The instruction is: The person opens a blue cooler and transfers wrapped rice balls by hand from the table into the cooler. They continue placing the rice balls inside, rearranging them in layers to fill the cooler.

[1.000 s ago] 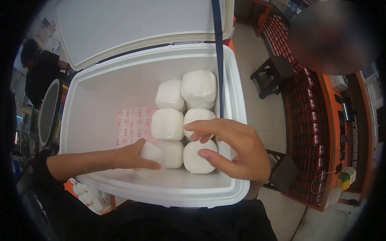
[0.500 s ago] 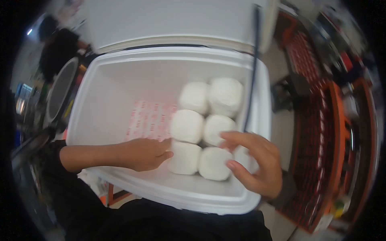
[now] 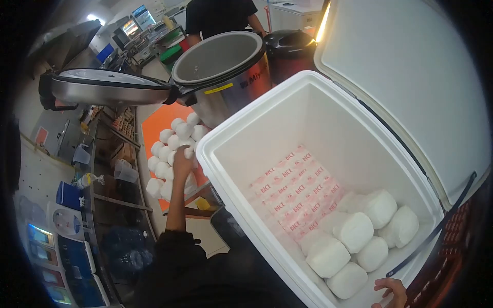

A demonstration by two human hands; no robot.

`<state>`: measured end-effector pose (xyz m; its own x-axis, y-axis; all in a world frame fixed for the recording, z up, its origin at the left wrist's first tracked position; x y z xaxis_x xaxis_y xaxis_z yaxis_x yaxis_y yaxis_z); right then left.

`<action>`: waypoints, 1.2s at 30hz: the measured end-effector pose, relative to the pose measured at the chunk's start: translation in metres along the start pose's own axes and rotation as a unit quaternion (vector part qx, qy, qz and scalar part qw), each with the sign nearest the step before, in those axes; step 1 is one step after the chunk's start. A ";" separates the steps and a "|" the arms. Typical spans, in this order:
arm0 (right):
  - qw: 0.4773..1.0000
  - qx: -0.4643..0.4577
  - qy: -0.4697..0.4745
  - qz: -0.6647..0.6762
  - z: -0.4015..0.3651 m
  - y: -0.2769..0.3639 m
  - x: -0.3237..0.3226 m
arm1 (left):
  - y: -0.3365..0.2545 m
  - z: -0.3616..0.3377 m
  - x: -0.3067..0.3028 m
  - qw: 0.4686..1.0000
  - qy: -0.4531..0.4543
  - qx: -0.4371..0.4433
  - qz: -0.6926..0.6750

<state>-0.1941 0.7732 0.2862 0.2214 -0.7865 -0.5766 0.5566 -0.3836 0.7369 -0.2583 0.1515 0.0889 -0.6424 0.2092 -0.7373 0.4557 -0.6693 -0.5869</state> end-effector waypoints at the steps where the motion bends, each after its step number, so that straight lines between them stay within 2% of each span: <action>1: 1.000 0.000 0.010 -0.007 0.001 0.000 0.002 | 0.014 0.009 0.034 0.992 0.076 -0.077 0.068; 3: 0.999 0.017 0.014 -0.029 0.000 -0.002 0.004 | -0.010 0.026 0.076 0.966 0.235 -0.037 -0.101; 4: 0.998 0.035 0.014 -0.050 0.000 -0.003 0.004 | -0.018 0.032 0.083 0.965 0.236 -0.041 -0.106; 6: 0.996 0.058 0.006 -0.060 -0.001 -0.004 0.006 | -0.043 0.037 0.095 0.975 0.217 0.039 0.018; 9: 0.994 0.085 -0.026 -0.065 -0.001 -0.004 0.006 | -0.001 0.058 0.138 0.975 0.213 0.046 0.052; 12: 0.990 0.097 -0.065 -0.073 -0.004 -0.010 0.001 | -0.022 0.049 0.120 0.977 0.194 0.087 0.032; 13: 0.989 0.089 -0.092 -0.079 -0.008 -0.016 -0.004 | -0.010 0.052 0.119 0.978 0.188 0.089 -0.007; 14: 0.984 0.086 -0.123 -0.092 -0.014 -0.018 -0.010 | -0.028 0.040 0.085 0.985 0.139 0.088 -0.053; 15: 0.985 0.083 -0.123 -0.088 -0.016 -0.018 -0.008 | -0.055 0.019 0.076 0.879 0.383 0.045 -0.280; 16: 0.985 0.084 -0.124 -0.085 -0.014 -0.016 -0.010 | -0.106 -0.010 0.016 0.931 0.193 0.225 -0.212; 17: 0.989 0.083 -0.082 -0.091 -0.008 -0.013 -0.009 | -0.069 -0.007 0.008 0.943 0.230 0.087 -0.224; 18: 0.992 0.084 -0.041 -0.089 -0.002 -0.013 -0.007 | -0.066 -0.013 -0.003 0.925 0.268 -0.004 -0.270; 19: 0.992 0.097 -0.036 -0.072 0.001 -0.012 -0.008 | -0.074 -0.021 -0.021 0.906 0.289 -0.044 -0.307; 22: 0.994 0.097 -0.007 -0.054 0.006 -0.006 -0.006 | -0.162 -0.055 -0.081 0.860 0.360 -0.043 -0.358; 24: 0.993 0.101 -0.016 -0.055 0.003 -0.007 -0.007 | -0.248 -0.082 -0.098 0.840 0.451 -0.005 -0.301; 25: 0.995 0.081 -0.023 -0.050 0.000 -0.004 -0.008 | -0.304 -0.111 -0.129 0.862 0.390 0.202 -0.253; 26: 0.996 0.065 -0.031 -0.046 0.000 -0.002 -0.010 | -0.364 -0.147 -0.147 0.840 0.312 0.398 -0.196; 28: 0.995 0.064 -0.056 -0.047 -0.005 -0.002 -0.013 | -0.426 -0.193 -0.127 0.708 0.499 0.484 -0.125; 30: 0.994 0.036 -0.099 -0.038 -0.010 0.000 -0.020 | -0.464 -0.237 -0.100 0.599 0.561 0.559 -0.123; 31: 0.988 -0.025 -0.144 -0.050 -0.011 0.006 -0.026 | -0.474 -0.256 -0.080 0.590 0.558 0.570 -0.124; 32: 0.987 -0.024 -0.148 -0.052 -0.018 -0.002 -0.021 | -0.480 -0.278 -0.058 0.582 0.555 0.580 -0.125; 33: 0.941 -0.161 -0.296 0.022 -0.036 0.009 -0.036 | -0.485 -0.300 -0.034 0.573 0.559 0.591 -0.099; 34: 0.850 -0.293 -0.428 0.095 -0.063 0.018 -0.051 | -0.488 -0.323 -0.013 0.564 0.562 0.601 -0.073; 35: 0.819 -0.305 -0.483 0.053 -0.077 0.024 -0.057 | -0.487 -0.348 0.007 0.562 0.554 0.611 -0.063; 36: 0.816 -0.308 -0.486 0.052 -0.083 0.024 -0.058 | -0.488 -0.372 0.023 0.562 0.545 0.621 -0.051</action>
<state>-0.1273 0.8492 0.3082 -0.2802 -0.9263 0.2520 0.9386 -0.2093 0.2744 -0.2668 0.7482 0.2341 0.4400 0.1503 -0.8853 -0.7646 -0.4543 -0.4571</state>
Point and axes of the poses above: each hand's wrist, its own z-axis towards the middle knuckle, its own x-axis out of the palm, y = z × x, the point moved 9 cm from there along z, towards the middle knuckle, and after that the axes turned 14 degrees about -x, right-handed, at the moved point
